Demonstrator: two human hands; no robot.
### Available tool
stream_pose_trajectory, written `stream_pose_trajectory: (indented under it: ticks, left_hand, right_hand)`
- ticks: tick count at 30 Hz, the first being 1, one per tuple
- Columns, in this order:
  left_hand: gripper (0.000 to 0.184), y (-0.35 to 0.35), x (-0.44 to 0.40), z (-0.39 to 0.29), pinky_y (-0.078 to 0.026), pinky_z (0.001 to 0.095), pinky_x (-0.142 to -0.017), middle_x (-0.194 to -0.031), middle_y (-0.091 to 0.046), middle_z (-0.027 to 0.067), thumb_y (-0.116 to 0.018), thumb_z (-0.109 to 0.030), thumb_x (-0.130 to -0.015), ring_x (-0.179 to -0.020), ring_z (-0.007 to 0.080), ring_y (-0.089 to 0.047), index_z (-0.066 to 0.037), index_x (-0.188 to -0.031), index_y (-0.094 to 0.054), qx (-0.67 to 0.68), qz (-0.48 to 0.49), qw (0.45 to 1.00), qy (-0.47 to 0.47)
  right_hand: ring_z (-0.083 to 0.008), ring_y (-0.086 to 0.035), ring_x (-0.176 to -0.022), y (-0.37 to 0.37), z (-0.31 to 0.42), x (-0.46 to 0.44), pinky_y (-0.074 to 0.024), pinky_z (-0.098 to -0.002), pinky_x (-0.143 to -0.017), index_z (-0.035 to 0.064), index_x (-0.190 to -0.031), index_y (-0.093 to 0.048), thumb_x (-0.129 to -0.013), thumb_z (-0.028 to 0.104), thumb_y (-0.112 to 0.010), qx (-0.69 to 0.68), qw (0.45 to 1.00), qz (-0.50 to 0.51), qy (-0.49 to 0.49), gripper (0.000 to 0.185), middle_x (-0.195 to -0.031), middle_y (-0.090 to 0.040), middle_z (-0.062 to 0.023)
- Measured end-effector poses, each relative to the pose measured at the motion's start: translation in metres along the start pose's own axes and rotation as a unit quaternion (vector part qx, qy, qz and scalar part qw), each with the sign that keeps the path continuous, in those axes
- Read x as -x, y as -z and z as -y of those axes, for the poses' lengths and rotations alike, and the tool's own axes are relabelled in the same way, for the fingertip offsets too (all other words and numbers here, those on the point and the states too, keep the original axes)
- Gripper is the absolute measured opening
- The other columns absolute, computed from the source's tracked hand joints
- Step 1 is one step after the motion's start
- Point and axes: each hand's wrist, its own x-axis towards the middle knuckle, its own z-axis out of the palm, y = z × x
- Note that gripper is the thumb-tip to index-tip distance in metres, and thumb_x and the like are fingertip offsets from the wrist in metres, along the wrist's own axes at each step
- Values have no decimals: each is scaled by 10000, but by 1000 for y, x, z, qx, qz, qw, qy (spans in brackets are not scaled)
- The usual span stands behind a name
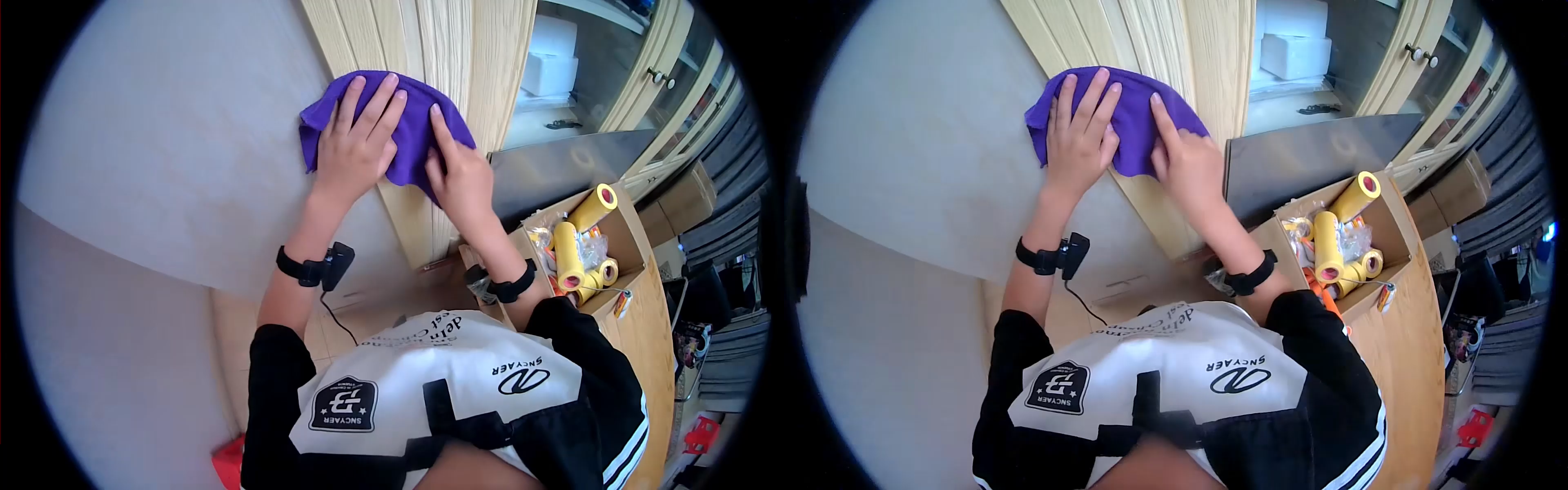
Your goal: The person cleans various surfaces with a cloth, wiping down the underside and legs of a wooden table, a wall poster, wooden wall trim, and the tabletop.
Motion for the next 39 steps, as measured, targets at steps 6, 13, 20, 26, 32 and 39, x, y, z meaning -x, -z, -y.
stream_pose_trajectory:
  ticks: [6, 13, 20, 26, 32, 39]
  left_hand:
    - [606, -4, 10, 1, -519, 292, -710, -1350, -455, -47, -596, -95, -649, -1289, 242, -368, -233, -1237, -549, -9, 32, 999, -38]
    - [527, -2, -2, 4, -468, 293, -866, -1384, -420, -6, -602, -158, -761, -1293, 247, -366, -163, -1280, -508, 39, 60, 993, -91]
    - [589, -37, 78, 0, -320, 370, -1043, -1412, -363, 93, -546, -39, -815, -1288, 290, -361, -60, -1373, -357, 213, 329, 903, -176]
    - [590, -10, 41, 3, -333, 339, -1024, -1418, -368, 28, -544, -57, -816, -1286, 248, -372, -99, -1376, -362, 106, 333, 909, -228]
    - [561, -12, 24, 13, -319, 327, -1032, -1406, -388, -21, -576, -144, -802, -1280, 218, -376, -148, -1344, -429, 59, 281, 936, -205]
    - [612, -32, 75, -14, -271, 349, -1063, -1443, -322, -14, -589, -170, -827, -1294, 238, -341, -151, -1391, -350, 94, 424, 870, -232]
  right_hand:
    - [-332, -554, -867, 3, 12, 6, -445, -409, -731, 36, -1258, -510, -737, 37, -579, -47, 999, 14, -24, 526, -949, -547, -198]
    - [-403, -330, -1271, -60, -10, 14, -319, -481, -1012, 19, -1290, -441, -740, 162, -631, -16, 990, -85, 110, 599, -1390, -352, -186]
    - [-335, -345, -1281, -116, -58, 122, -265, -468, -1047, 48, -1291, -451, -769, 254, -613, 33, 997, 14, 69, 584, -1380, -376, -175]
    - [-316, -340, -1290, -101, -38, 110, -253, -456, -1059, 43, -1337, -385, -764, 229, -612, -17, 998, 15, 53, 644, -1398, -361, -150]
    - [-298, -337, -1294, -122, -32, 83, -260, -463, -1049, 117, -1316, -448, -775, 342, -596, 13, 997, -61, 52, 604, -1395, -388, -101]
    - [-264, -356, -1274, -187, -66, 169, -263, -473, -1037, 155, -1287, -487, -793, 441, -559, 52, 994, -78, 57, 575, -1367, -423, -72]
